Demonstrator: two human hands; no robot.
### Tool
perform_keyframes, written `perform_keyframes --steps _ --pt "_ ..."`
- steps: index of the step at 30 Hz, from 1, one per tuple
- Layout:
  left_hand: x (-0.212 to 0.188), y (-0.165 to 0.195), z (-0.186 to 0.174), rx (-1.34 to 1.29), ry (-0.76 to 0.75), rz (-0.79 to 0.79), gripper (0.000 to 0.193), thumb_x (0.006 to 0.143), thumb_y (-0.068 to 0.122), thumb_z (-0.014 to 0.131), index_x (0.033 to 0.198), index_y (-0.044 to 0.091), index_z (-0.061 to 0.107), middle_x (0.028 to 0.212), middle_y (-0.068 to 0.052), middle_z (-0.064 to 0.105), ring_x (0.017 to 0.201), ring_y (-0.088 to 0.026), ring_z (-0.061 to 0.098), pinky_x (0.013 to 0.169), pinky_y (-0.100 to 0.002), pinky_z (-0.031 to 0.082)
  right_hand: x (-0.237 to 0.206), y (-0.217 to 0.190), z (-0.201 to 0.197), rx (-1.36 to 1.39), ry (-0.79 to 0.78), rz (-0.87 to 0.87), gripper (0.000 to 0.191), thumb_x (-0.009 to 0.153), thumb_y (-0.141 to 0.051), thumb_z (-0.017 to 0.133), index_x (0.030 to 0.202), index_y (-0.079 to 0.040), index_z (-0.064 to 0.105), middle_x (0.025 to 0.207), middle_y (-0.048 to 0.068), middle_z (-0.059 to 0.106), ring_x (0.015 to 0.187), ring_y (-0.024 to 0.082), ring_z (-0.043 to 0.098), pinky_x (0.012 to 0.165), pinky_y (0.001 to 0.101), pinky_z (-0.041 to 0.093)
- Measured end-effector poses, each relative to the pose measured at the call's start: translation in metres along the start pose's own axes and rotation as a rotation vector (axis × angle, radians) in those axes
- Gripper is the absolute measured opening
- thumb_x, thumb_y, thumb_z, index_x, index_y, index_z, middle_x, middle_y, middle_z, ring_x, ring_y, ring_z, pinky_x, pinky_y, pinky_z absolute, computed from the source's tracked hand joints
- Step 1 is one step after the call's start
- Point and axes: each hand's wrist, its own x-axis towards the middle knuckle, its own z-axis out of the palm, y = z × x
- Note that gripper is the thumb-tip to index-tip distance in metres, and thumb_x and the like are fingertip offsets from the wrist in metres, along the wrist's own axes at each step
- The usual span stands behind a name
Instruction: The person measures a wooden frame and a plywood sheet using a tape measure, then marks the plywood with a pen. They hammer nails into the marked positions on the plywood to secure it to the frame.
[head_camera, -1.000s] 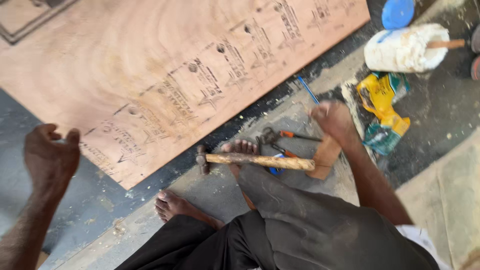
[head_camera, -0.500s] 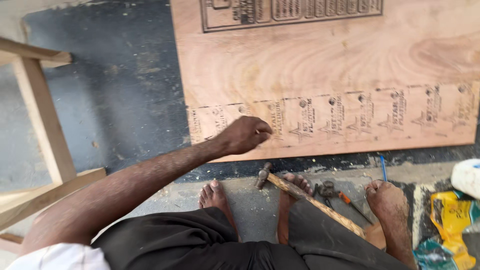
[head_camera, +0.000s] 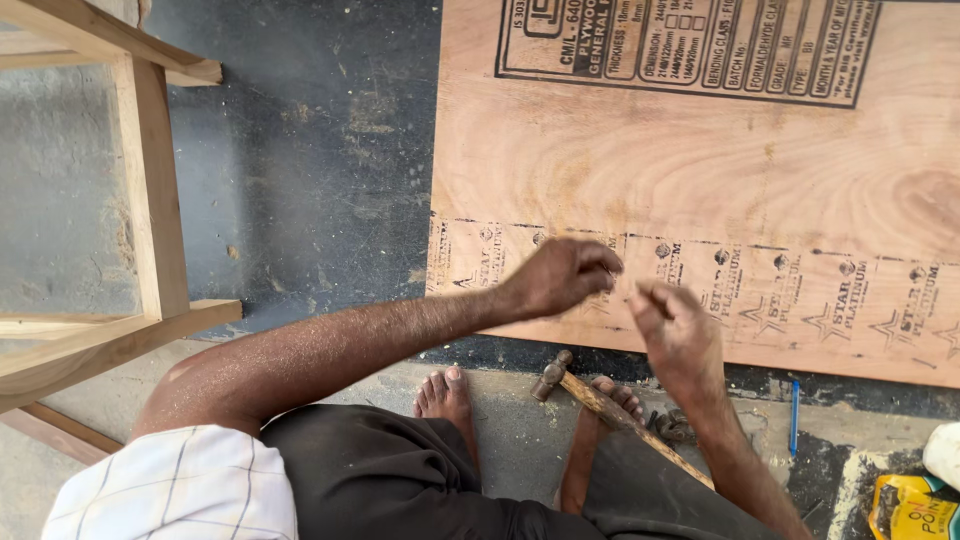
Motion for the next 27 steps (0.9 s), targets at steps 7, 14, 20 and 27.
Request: perform_keyframes --steps 7,14,20,27 --pt "0.101 -0.080 -0.180 0.342 0.737 0.245 0.014 0.105 0.013 0.051 0.105 0.000 0.056 0.083 -0.011 0.070 0.043 -0.012 0.057 0.032 -0.035 0.053 -0.074 0.092 0.049 -0.630 -0.814 0.229 0.076 0.090 -0.047 0.073 0.148 -0.007 0.045 0.110 0.016 0.077 0.104 0.032 0.075 0.089 0.0436 0.061" --pt "0.194 -0.075 -0.250 0.313 0.968 0.619 0.006 0.105 0.011 0.067 0.103 0.007 0.063 0.087 -0.008 0.071 0.076 -0.019 0.071 0.066 -0.036 0.059 -0.032 0.070 0.004 -0.290 -0.496 0.157 0.057 0.083 -0.041 0.081 0.130 -0.014 0.061 0.095 0.017 0.080 0.086 0.029 0.079 0.071 0.0434 0.065" --pt "0.206 -0.092 -0.238 0.418 0.941 0.583 0.012 0.102 0.012 0.070 0.114 0.010 0.070 0.104 -0.005 0.075 0.103 -0.022 0.071 0.105 -0.045 0.048 0.085 0.005 -0.025 -0.369 -0.300 0.430 0.056 0.095 -0.045 0.065 0.142 -0.015 0.057 0.075 0.011 0.069 0.058 0.018 0.064 0.050 0.0365 0.061" --pt "0.201 -0.089 -0.244 0.554 0.905 0.587 0.011 0.105 0.015 0.066 0.115 0.010 0.066 0.133 -0.004 0.071 0.137 -0.022 0.056 0.123 -0.046 0.033 0.162 -0.038 -0.051 -0.295 -0.054 0.150 0.059 0.095 -0.037 0.070 0.142 -0.003 0.055 0.080 0.006 0.067 0.069 0.014 0.064 0.057 0.0350 0.057"
